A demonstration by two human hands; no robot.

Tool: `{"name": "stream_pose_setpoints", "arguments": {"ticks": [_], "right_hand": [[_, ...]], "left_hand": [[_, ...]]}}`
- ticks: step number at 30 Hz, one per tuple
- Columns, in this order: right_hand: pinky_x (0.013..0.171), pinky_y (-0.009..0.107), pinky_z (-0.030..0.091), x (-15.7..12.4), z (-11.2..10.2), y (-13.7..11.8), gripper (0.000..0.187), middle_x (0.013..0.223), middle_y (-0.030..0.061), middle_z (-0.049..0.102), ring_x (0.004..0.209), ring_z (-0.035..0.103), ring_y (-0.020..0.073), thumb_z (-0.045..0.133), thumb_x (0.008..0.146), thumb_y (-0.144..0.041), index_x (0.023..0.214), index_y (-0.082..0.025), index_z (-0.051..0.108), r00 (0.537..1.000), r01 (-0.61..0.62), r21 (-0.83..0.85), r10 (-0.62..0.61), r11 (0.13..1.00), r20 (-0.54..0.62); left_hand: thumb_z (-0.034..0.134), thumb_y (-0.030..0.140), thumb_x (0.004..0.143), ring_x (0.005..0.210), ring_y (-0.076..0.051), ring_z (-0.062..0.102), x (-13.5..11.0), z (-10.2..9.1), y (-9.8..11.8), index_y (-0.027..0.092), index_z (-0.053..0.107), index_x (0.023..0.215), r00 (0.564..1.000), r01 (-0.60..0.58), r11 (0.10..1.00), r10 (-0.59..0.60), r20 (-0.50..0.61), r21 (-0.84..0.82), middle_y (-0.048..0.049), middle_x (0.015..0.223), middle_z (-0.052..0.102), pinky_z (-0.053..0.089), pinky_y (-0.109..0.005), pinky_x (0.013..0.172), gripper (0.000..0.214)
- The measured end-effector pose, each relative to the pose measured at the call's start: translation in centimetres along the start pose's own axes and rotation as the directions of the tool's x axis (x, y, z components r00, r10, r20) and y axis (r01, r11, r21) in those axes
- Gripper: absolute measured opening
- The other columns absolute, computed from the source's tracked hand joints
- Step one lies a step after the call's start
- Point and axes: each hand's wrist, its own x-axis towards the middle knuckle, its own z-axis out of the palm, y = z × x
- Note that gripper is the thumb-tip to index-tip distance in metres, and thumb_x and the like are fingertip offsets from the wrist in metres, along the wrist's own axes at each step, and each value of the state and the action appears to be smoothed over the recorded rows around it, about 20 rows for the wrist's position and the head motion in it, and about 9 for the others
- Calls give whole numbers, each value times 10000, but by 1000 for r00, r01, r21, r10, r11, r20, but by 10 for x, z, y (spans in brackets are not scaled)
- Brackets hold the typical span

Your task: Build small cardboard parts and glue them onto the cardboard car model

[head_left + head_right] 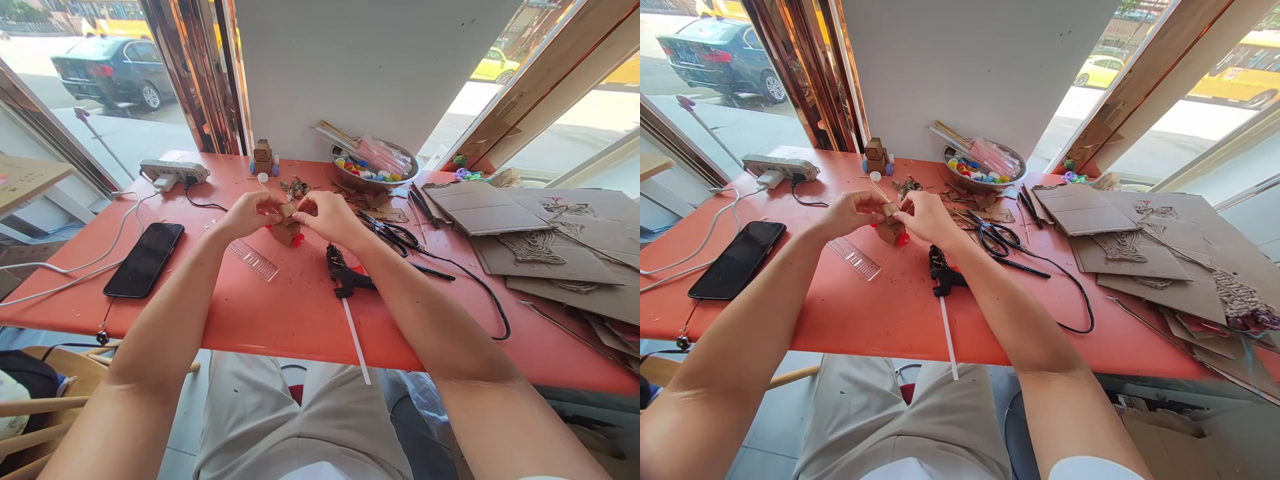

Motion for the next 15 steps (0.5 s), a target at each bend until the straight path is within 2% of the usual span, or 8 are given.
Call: {"name": "stream_pose_setpoints", "arguments": {"ticks": [4, 8, 11, 15], "right_hand": [[907, 347, 549, 0, -2, -4, 168, 953, 58, 805, 949, 751, 226, 757, 847, -129, 769, -211, 633, 999, -33, 34, 33, 999, -7], [902, 351, 531, 2, -2, -5, 196, 853, 24, 752, 904, 718, 208, 716, 860, -159, 748, -225, 570, 997, -74, 122, 71, 990, 29], [867, 342, 532, 2, -1, -3, 193, 786, -9, 694, 841, 687, 191, 720, 813, -157, 765, -231, 549, 991, -127, 221, 116, 967, 62], [794, 323, 546, 4, 3, 1, 252, 791, -40, 650, 790, 655, 174, 743, 712, -160, 856, -235, 550, 982, -187, 345, 175, 920, 66]], "left_hand": [[810, 234, 659, 930, -232, 772, 0, -1, -1, 210, 821, 902, 1000, 0, 1000, 0, 0, -9, -44, 931, 830, 640, -400, 910, 245], [811, 267, 656, 973, -240, 767, -1, -1, 2, 210, 823, 888, 1000, -27, 1000, 27, 3, 2, -48, 931, 829, 607, -434, 1007, 240], [816, 315, 659, 998, -253, 767, -2, -2, 6, 215, 827, 896, 999, -41, 999, 41, 11, 26, -54, 957, 834, 587, -445, 1036, 258], [842, 396, 640, 1106, -288, 754, -4, -6, 9, 240, 836, 1005, 995, -21, 997, 14, 102, 70, -51, 1074, 842, 554, -459, 1073, 397]]}}
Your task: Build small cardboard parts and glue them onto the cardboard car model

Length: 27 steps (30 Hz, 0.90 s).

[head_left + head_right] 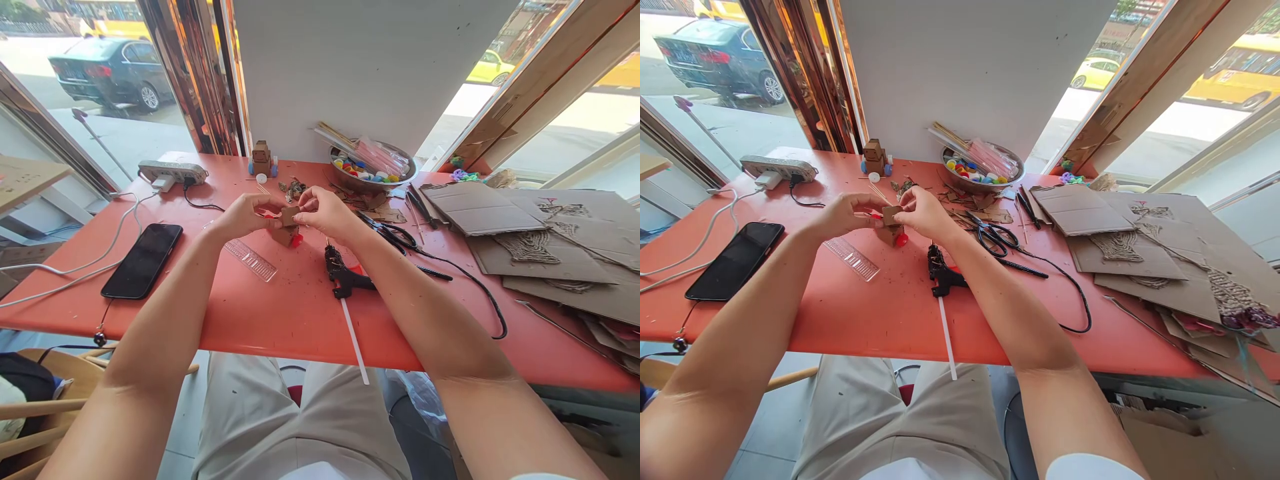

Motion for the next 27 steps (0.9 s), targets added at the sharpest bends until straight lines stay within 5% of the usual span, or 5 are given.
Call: {"name": "stream_pose_setpoints", "arguments": {"ticks": [5, 13, 27], "right_hand": [[811, 338, 574, 3, -2, 7, 340, 843, -28, 678, 824, 679, 188, 733, 677, -171, 976, -227, 583, 999, 48, 8, -48, 999, -18], [868, 327, 571, 4, -1, 12, 313, 962, 41, 804, 890, 733, 215, 655, 667, -89, 952, -193, 733, 956, 293, -251, -292, 922, 45], [824, 284, 554, 5, 0, 9, 357, 944, 32, 812, 848, 730, 190, 631, 683, -55, 990, -170, 773, 938, 347, -270, -333, 898, 97]], "left_hand": [[831, 398, 606, 1080, -287, 741, 1, 2, -7, 253, 817, 1033, 998, -28, 994, 21, 63, 102, -23, 1075, 836, 559, -429, 1016, 451], [860, 354, 580, 1006, -254, 727, 7, 16, -10, 236, 742, 912, 999, 20, 978, -12, -38, 207, -5, 987, 802, 572, -340, 897, 371], [892, 390, 550, 961, -256, 728, 6, 15, -10, 246, 670, 839, 999, 32, 972, -20, -51, 234, 3, 938, 790, 573, -347, 884, 392]]}}
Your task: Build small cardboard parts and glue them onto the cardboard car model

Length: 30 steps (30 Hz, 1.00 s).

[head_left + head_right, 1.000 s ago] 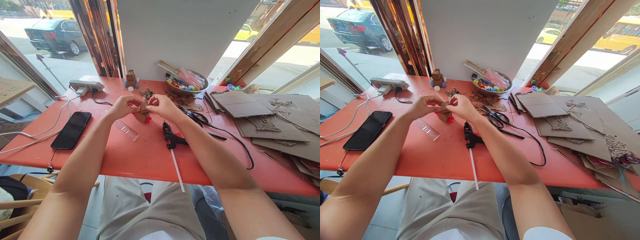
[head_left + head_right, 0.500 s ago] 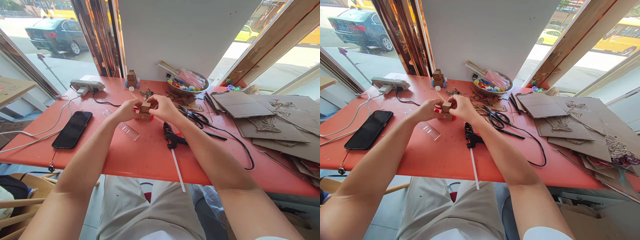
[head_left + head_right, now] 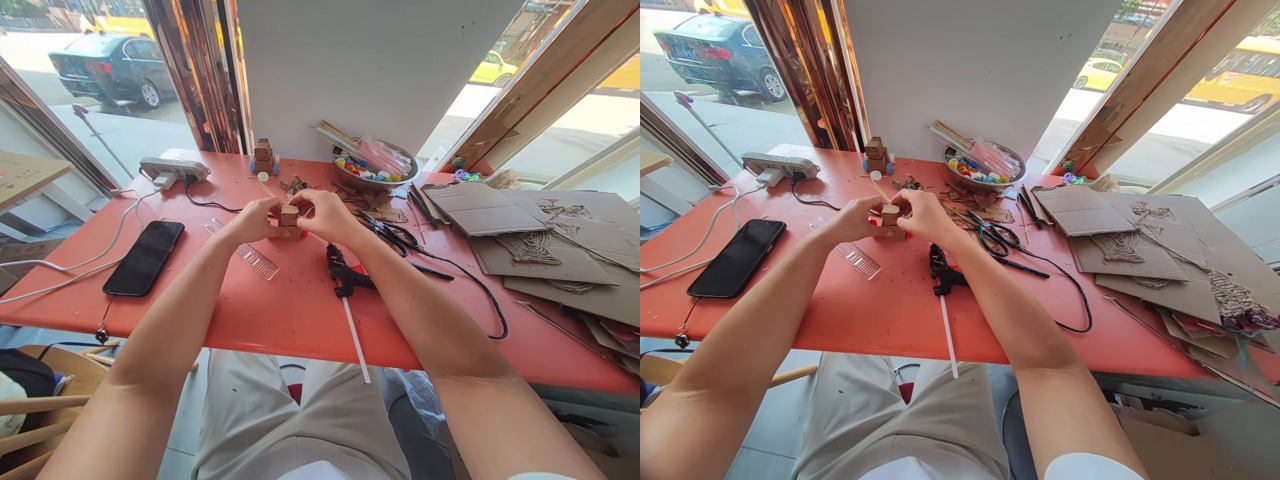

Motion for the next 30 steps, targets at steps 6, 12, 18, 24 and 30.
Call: {"name": "stream_pose_setpoints", "arguments": {"ticks": [6, 12, 18, 24, 30], "right_hand": [[844, 283, 563, 2, 0, 0, 376, 960, 39, 823, 874, 742, 192, 618, 686, -33, 998, -166, 782, 1000, 5, -3, -5, 1000, 7], [833, 287, 572, 2, 2, 1, 391, 932, 38, 824, 861, 751, 194, 629, 696, -28, 1026, -153, 799, 1000, 0, 5, 1, 1000, -9], [834, 299, 565, 1, 3, 0, 358, 933, 55, 821, 866, 748, 202, 658, 730, -46, 1042, -142, 805, 999, -5, 4, 5, 1000, -34], [820, 293, 557, 0, 3, 2, 325, 906, 46, 809, 856, 739, 198, 662, 744, -68, 1028, -151, 796, 999, 22, 9, -22, 1000, -25], [820, 293, 562, 0, 3, -1, 271, 911, 45, 815, 859, 746, 195, 668, 751, -56, 971, -163, 783, 999, 12, 43, -11, 999, -35]], "left_hand": [[899, 357, 563, 1014, -273, 738, -1, -2, 0, 236, 706, 868, 1000, 14, 1000, -14, 12, -6, -8, 964, 798, 591, -358, 906, 381], [921, 334, 590, 1132, -299, 746, -7, -18, 4, 232, 789, 1053, 998, -26, 977, 37, 46, -214, -64, 1098, 814, 604, -443, 1016, 492], [962, 375, 597, 1149, -302, 764, -8, -19, 9, 211, 818, 996, 995, -94, 943, 77, -67, -318, -97, 1116, 836, 574, -470, 1109, 455], [940, 342, 582, 1072, -283, 788, -5, -9, 7, 209, 812, 929, 993, -98, 935, 68, -99, -342, -69, 1026, 844, 615, -437, 1039, 393], [922, 302, 558, 1059, -282, 792, -4, -6, 6, 208, 772, 854, 992, -90, 921, 50, -113, -379, -69, 1005, 843, 631, -430, 1008, 345]]}}
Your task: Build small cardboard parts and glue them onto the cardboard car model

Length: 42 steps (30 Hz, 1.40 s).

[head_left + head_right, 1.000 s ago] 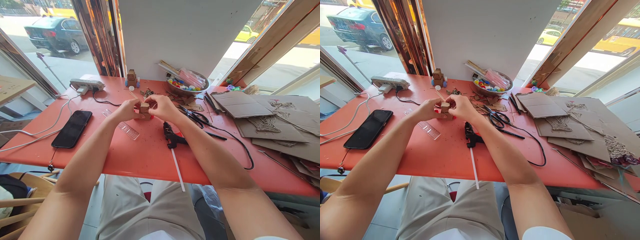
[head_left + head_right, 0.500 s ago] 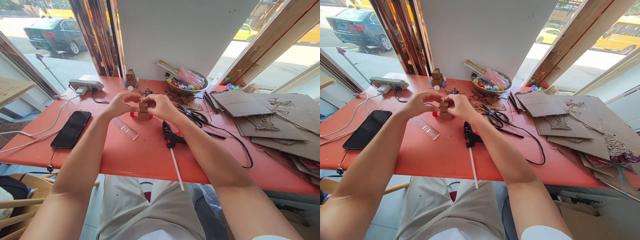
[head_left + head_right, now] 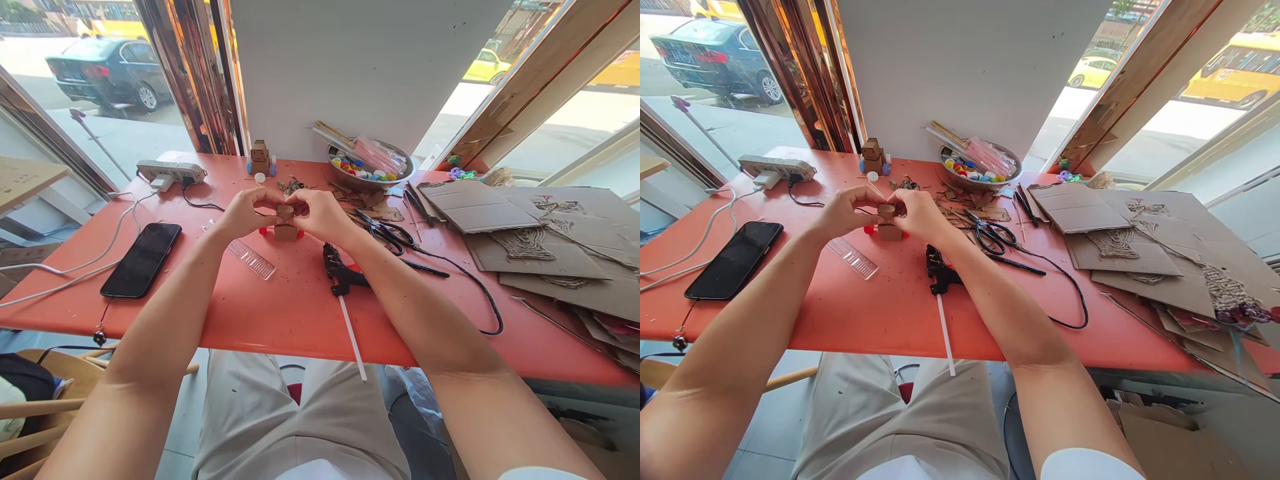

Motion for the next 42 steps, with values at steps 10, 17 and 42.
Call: {"name": "stream_pose_setpoints", "arguments": {"ticks": [10, 17, 42], "right_hand": [[772, 346, 559, -18, -44, -32, 306, 723, 26, 722, 691, 650, 189, 505, 785, 16, 665, -237, 629, 959, -163, -58, 145, 985, -244], [501, 329, 352, -73, -70, -39, 294, 478, -13, 451, 455, 394, 162, 444, 723, -55, 519, -265, 463, 950, -171, -50, 151, 984, -272], [587, 274, 517, -158, -51, -17, 164, 753, -1, 745, 636, 688, 179, 506, 924, -184, 848, -268, 624, 979, -121, -233, 78, 965, -188]], "left_hand": [[909, 278, 572, 1028, -272, 800, 3, 0, -5, 218, 723, 819, 999, -38, 998, 38, 7, 42, -74, 998, 840, 636, -434, 1015, 315], [852, 265, 597, 1022, -260, 800, 5, 1, -10, 221, 718, 830, 997, -79, 996, 78, 11, 39, -69, 983, 836, 626, -426, 1025, 272], [942, 316, 520, 1231, -334, 749, 3, -4, -7, 213, 817, 969, 999, -2, 998, 5, 42, -62, -100, 1176, 832, 550, -471, 1149, 478]]}}
